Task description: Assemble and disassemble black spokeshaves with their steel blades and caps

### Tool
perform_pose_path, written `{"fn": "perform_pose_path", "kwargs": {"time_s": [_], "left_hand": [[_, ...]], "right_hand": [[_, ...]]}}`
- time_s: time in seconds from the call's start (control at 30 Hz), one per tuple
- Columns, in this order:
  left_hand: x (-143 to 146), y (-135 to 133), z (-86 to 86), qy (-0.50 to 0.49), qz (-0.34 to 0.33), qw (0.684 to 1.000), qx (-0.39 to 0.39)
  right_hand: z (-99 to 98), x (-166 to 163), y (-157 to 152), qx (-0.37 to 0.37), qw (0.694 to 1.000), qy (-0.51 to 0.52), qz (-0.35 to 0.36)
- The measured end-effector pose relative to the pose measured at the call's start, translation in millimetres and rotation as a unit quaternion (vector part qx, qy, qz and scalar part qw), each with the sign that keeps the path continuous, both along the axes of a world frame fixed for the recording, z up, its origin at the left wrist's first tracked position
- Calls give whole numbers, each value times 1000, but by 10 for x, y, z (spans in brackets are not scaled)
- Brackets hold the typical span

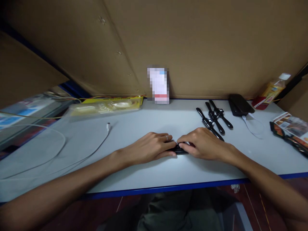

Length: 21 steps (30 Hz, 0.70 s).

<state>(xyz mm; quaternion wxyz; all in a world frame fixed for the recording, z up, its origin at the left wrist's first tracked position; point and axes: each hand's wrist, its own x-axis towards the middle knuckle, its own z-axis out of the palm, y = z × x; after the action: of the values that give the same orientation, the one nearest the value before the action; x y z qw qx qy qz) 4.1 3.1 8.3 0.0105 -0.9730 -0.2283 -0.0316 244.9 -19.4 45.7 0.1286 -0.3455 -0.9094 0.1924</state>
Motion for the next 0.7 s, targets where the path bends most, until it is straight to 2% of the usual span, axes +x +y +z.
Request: {"fn": "perform_pose_path", "kwargs": {"time_s": [0.1,0.27,0.37,0.7], "left_hand": [[7,-4,2,2,7,1000,2],[19,-15,8,8,36,999,-6],[20,-15,12,9,30,1000,-6],[11,-5,-6,1,21,1000,-12]], "right_hand": [[61,66,21,13,999,-18,-30],[109,186,73,-23,992,-123,7],[84,182,83,-43,992,-118,17],[64,140,82,-35,993,-114,15]]}}
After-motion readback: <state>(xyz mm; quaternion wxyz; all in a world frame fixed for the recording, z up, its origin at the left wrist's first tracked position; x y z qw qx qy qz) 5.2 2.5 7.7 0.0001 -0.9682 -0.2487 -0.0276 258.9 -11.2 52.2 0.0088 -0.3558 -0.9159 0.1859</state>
